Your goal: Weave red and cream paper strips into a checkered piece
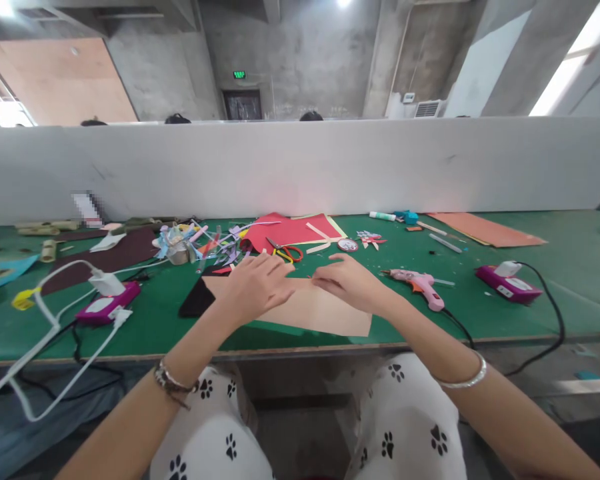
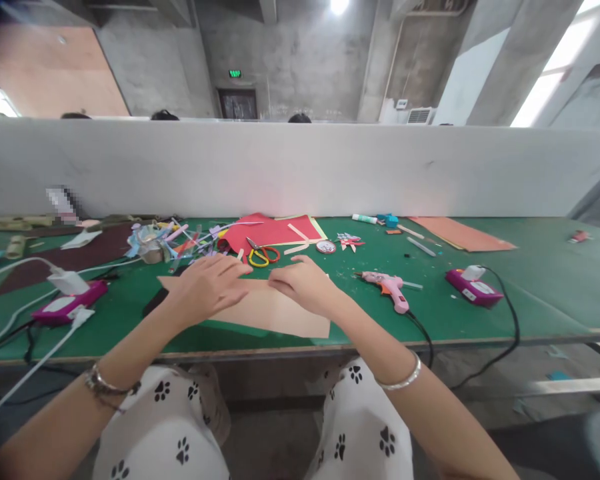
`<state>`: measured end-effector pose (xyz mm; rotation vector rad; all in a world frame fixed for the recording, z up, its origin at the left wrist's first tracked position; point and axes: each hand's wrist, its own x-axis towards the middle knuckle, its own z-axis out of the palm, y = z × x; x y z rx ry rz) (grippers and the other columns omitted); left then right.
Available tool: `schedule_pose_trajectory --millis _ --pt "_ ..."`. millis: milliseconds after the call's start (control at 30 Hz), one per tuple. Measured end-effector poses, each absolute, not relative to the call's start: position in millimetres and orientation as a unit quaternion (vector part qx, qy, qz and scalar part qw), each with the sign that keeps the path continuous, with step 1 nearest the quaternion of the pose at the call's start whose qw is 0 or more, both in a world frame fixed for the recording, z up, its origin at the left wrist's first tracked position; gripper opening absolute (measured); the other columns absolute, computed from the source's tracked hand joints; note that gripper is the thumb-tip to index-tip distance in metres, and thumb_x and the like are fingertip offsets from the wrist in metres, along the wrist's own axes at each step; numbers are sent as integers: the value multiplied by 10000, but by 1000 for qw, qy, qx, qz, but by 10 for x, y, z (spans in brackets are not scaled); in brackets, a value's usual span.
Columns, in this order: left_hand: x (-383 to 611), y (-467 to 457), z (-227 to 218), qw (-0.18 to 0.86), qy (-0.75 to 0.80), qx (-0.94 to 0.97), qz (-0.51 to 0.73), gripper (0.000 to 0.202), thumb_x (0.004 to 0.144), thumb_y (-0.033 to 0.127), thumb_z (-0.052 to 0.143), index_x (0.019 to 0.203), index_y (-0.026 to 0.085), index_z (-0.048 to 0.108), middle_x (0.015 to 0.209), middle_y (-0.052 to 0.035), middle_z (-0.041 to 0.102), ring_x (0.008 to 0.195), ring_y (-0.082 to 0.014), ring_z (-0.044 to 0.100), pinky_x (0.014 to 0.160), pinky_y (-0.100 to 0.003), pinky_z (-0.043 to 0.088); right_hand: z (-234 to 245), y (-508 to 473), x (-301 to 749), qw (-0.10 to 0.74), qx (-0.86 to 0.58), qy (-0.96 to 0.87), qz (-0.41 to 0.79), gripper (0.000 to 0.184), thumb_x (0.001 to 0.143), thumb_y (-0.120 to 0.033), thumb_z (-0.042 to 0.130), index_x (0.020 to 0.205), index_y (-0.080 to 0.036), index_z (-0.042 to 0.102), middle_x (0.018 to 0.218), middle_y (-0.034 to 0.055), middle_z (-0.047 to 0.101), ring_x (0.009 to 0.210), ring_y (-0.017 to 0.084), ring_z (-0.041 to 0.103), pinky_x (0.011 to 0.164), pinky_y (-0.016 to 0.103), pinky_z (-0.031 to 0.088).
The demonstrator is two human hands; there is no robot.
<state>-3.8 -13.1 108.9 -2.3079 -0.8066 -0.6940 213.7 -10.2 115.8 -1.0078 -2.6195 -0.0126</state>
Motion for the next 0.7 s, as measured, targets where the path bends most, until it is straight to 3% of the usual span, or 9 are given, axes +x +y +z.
schedule_pose_trajectory --millis 100,233,400,567,700 --pt "130 -186 1057 298 -308 -866 -256 279 849 250 392 652 183 577 598 -3 613 623 -149 554 603 -273 364 1166 -140 2142 185 -339 -921 -44 259 861 -230 355 728 -176 571 670 0 627 639 121 542 918 381 216" --pt "183 -164 1054 259 -283 -893 -235 380 884 256 313 598 171 550 463 18 559 459 -114 483 603 -269 363 1124 -185 2093 229 -334 -902 -150 224 790 -188 385 654 -178 562 559 -18 574 552 110 498 925 387 209" --pt "211 -157 1126 222 -255 -911 -235 439 896 264 266 553 158 519 445 20 551 418 -97 443 571 -244 356 1112 -175 1998 279 -295 -888 -214 239 739 -159 368 530 -192 481 464 -48 489 466 84 392 869 306 270" --pt "76 -164 1156 172 -289 -908 -251 409 889 289 307 599 167 569 485 33 583 432 -91 449 565 -230 356 1088 -140 2200 251 -340 -871 -250 252 719 -128 361 496 -199 453 426 -49 458 448 89 359 857 299 272" --pt "-123 -123 1149 172 -300 -906 -245 412 883 295 321 580 177 573 477 44 581 420 -85 435 551 -215 357 966 -87 2545 224 -378 -858 -268 260 732 -115 365 506 -200 460 449 -41 496 475 95 413 865 296 275"
